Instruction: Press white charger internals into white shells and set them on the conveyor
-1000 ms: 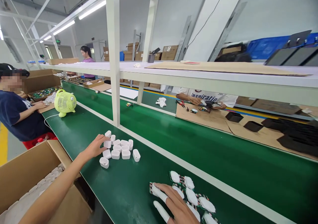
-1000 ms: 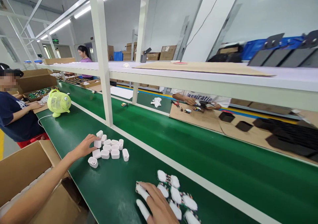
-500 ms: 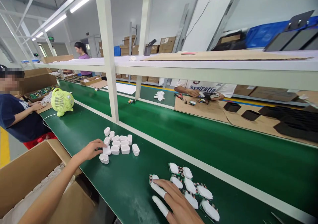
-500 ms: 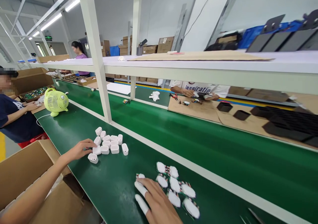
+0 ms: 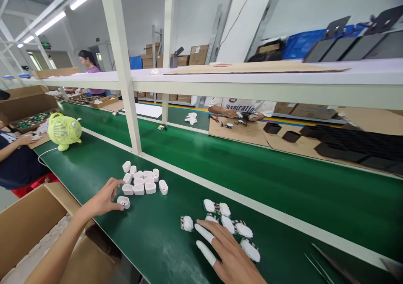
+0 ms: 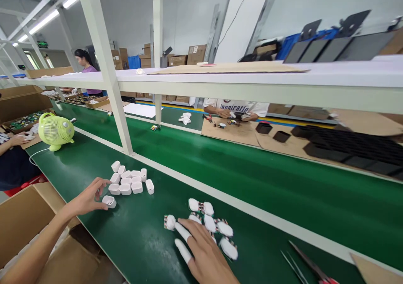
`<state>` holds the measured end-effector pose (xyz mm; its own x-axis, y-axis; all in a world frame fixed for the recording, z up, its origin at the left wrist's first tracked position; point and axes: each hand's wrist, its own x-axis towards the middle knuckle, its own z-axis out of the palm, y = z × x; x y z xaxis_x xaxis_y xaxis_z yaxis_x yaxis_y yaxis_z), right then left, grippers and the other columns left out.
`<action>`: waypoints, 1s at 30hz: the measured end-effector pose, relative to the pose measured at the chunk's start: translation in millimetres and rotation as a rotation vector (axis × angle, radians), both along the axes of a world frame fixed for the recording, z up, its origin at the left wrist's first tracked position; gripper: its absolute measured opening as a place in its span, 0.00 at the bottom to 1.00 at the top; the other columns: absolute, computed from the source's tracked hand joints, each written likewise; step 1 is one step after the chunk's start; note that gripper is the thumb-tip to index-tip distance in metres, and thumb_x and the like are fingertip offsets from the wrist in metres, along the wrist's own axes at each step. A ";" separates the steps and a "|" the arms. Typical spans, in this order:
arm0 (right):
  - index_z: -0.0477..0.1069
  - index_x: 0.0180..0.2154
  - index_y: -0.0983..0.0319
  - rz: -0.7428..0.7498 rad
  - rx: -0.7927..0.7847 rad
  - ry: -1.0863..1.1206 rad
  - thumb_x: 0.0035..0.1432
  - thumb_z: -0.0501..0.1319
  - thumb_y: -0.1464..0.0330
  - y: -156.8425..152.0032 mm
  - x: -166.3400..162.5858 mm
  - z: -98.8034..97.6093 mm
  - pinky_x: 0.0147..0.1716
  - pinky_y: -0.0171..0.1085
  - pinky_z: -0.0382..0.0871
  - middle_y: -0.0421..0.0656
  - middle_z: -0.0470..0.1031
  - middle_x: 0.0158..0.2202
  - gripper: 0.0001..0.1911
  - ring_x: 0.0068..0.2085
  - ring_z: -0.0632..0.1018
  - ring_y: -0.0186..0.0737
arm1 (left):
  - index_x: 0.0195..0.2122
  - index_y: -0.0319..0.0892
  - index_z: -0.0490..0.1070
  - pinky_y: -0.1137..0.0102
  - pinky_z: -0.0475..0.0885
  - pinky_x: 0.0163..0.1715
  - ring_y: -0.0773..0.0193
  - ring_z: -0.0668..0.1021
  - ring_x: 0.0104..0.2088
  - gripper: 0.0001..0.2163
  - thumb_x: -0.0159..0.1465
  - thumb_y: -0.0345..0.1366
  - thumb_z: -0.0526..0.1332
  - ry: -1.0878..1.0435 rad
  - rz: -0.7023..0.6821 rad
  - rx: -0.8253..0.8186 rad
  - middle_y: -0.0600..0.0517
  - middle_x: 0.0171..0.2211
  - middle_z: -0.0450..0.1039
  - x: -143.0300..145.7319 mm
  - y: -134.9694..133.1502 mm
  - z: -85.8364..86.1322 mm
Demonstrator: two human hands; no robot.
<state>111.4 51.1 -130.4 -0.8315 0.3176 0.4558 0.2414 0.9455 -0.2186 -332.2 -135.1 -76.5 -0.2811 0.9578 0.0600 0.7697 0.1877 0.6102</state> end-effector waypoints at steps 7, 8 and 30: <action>0.68 0.61 0.61 -0.047 0.060 -0.038 0.71 0.59 0.65 5.8 -29.6 7.5 0.55 0.56 0.78 0.54 0.75 0.60 0.19 0.58 0.78 0.57 | 0.67 0.55 0.64 0.49 0.72 0.59 0.42 0.68 0.63 0.31 0.65 0.47 0.69 0.360 -0.054 0.218 0.43 0.64 0.62 27.0 35.3 12.6; 0.69 0.60 0.61 -0.044 0.064 -0.056 0.70 0.60 0.66 4.8 -35.3 6.3 0.54 0.56 0.78 0.54 0.75 0.58 0.19 0.56 0.78 0.57 | 0.66 0.55 0.65 0.48 0.69 0.61 0.42 0.67 0.64 0.28 0.66 0.47 0.69 0.404 -0.113 0.249 0.43 0.64 0.63 38.3 45.7 16.2; 0.37 0.76 0.59 -0.167 -0.271 -0.184 0.75 0.48 0.72 -44.2 -31.1 -22.6 0.68 0.59 0.63 0.54 0.44 0.77 0.34 0.75 0.55 0.56 | 0.62 0.46 0.65 0.57 0.74 0.59 0.51 0.76 0.58 0.22 0.68 0.36 0.65 -0.080 -0.449 0.212 0.43 0.57 0.72 161.3 124.4 -49.2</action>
<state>80.3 6.9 -153.0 -0.8181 0.5447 0.1844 0.4461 0.8034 -0.3944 -170.8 -10.7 -125.7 0.1444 0.9543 0.2618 0.6954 -0.2861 0.6592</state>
